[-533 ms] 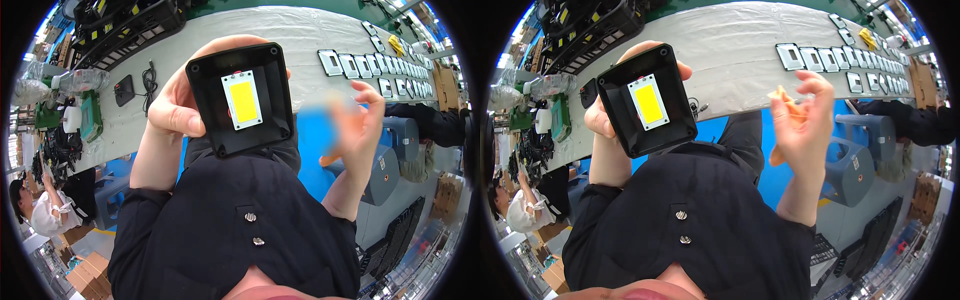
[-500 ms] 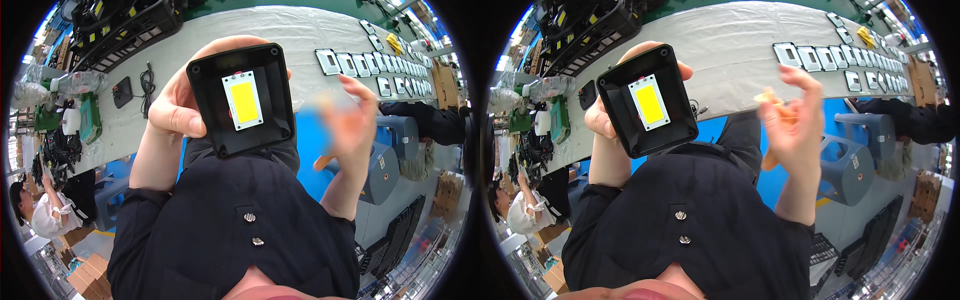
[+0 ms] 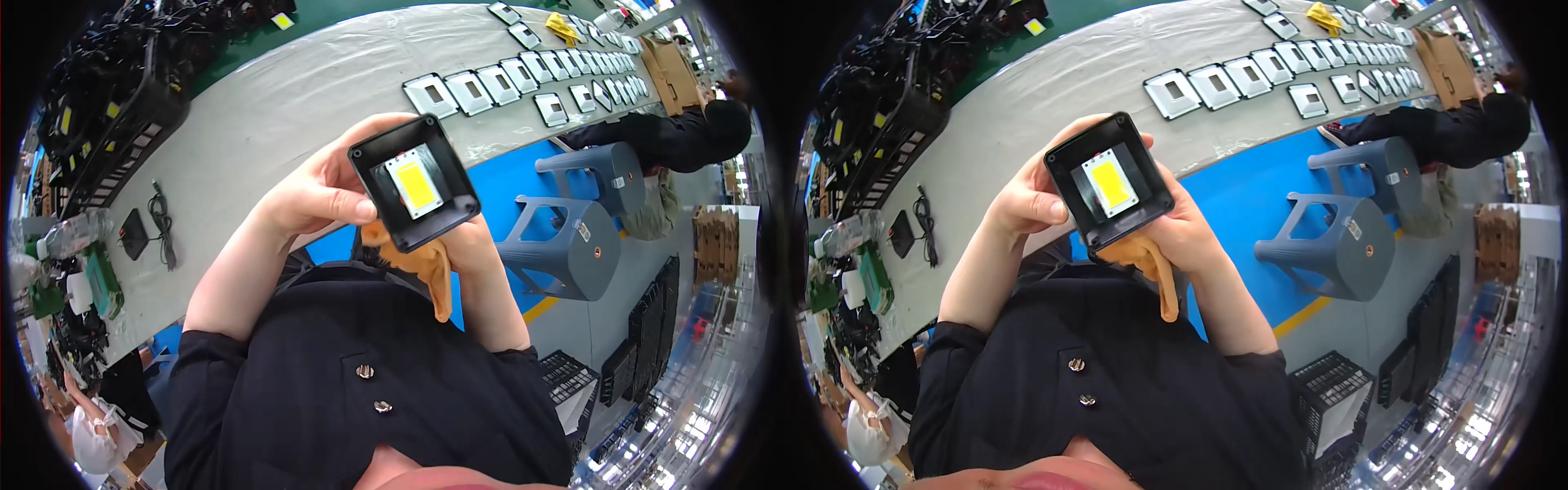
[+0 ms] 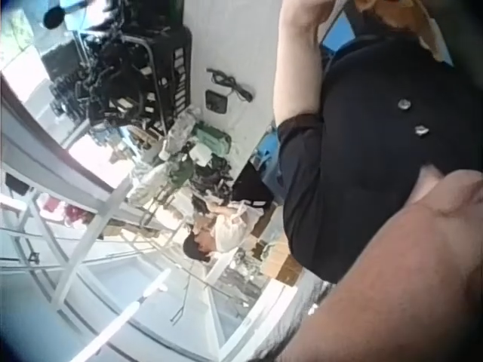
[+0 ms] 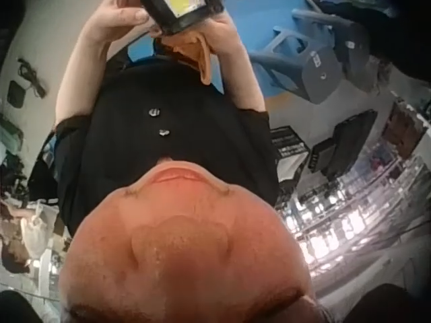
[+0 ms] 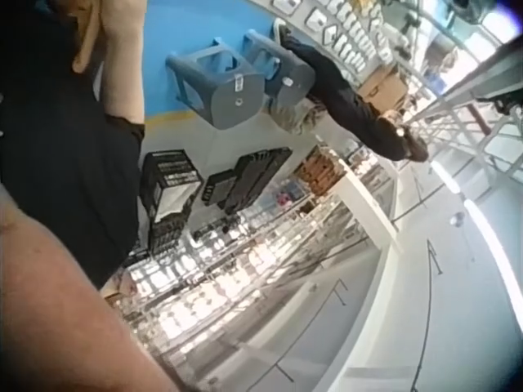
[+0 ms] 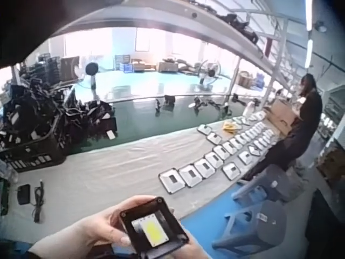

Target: Cleaning and inspecting small portable LED work lights using a microfiber cloth.

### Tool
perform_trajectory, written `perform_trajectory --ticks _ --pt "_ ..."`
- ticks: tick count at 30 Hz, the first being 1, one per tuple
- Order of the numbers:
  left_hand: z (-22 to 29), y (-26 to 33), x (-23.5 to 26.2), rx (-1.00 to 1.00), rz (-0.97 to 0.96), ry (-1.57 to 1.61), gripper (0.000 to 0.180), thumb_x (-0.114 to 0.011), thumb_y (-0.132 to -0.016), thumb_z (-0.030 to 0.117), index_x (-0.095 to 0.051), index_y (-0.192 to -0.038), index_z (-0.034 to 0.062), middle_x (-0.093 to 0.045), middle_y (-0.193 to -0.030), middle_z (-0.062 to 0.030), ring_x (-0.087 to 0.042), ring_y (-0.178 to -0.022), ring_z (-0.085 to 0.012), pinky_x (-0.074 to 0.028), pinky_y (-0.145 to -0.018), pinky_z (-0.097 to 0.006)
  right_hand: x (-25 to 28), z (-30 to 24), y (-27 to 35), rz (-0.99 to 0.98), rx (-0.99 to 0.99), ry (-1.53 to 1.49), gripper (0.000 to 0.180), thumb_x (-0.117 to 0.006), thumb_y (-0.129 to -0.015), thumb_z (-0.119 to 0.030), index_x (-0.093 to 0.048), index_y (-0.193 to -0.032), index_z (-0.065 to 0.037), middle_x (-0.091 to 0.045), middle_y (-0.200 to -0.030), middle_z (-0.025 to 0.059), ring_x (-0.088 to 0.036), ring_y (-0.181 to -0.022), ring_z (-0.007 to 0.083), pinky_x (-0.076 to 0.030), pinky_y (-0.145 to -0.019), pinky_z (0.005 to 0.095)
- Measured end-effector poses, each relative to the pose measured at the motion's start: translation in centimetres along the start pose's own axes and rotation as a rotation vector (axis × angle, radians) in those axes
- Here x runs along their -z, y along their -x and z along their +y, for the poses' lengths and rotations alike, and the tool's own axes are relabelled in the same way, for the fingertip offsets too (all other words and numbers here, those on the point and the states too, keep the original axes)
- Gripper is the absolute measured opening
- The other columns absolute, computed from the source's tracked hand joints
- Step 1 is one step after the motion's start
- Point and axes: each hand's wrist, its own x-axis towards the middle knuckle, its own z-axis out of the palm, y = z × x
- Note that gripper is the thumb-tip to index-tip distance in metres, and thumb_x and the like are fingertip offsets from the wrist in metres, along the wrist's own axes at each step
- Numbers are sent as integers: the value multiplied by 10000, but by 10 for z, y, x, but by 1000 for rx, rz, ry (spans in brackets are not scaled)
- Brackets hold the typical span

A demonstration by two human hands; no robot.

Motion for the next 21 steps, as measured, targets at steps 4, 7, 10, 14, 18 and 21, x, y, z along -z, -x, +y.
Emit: perform_trajectory --ticks 4,7,10,14,18,21 --pt "8 -23 -6 -13 -69 -4 977 -775 -612 182 -259 -1420 -5 -356 -1407 -253 -400 -1300 -318 -303 -1084 -387 -2 -12 4 142 147 60 401 -591 -837 43 -495 -1222 -15 -618 -1110 110 -628 -989 190 -536 -817 311" --pt "15 -24 -15 -119 -53 -102 1047 -851 -563 210 -274 -1412 4 -383 -1396 -149 -365 -1313 -238 -237 -1100 -348 -8 -16 0 150 260 170 374 -639 -817 36 -495 -1156 -33 -623 -1022 64 -624 -887 115 -528 -706 237" --pt "11 -23 -13 -456 -87 -572 1308 -926 -473 266 -97 -1450 5 -257 -1457 -215 -366 -1316 -285 -339 -1059 -392 -18 -17 -2 223 345 237 393 -629 -826 35 -476 -1179 -46 -619 -1003 58 -629 -827 108 -523 -638 220" --pt "12 -10 -26 -559 3 -908 1141 -876 -572 112 -143 -1439 4 -311 -1415 -225 -403 -1283 -276 -377 -1034 -378 -22 -15 -3 155 249 295 440 -641 -809 4 -462 -1210 -23 -580 -1120 94 -598 -1006 156 -523 -804 278" --pt "18 3 -26 -568 74 -984 1110 -839 -589 82 -129 -1437 -6 -375 -1352 -239 -467 -1221 -279 -431 -985 -362 0 -27 4 225 217 413 408 -660 -794 -16 -496 -1167 0 -552 -1092 89 -597 -958 146 -524 -776 268" --pt "21 8 -20 -656 90 -1131 1134 -811 -590 70 -71 -1448 19 -414 -1303 -229 -507 -1160 -270 -472 -933 -356 -23 -54 21 333 532 651 183 -653 -810 -5 -573 -975 3 -559 -911 102 -603 -682 152 -520 -584 239"
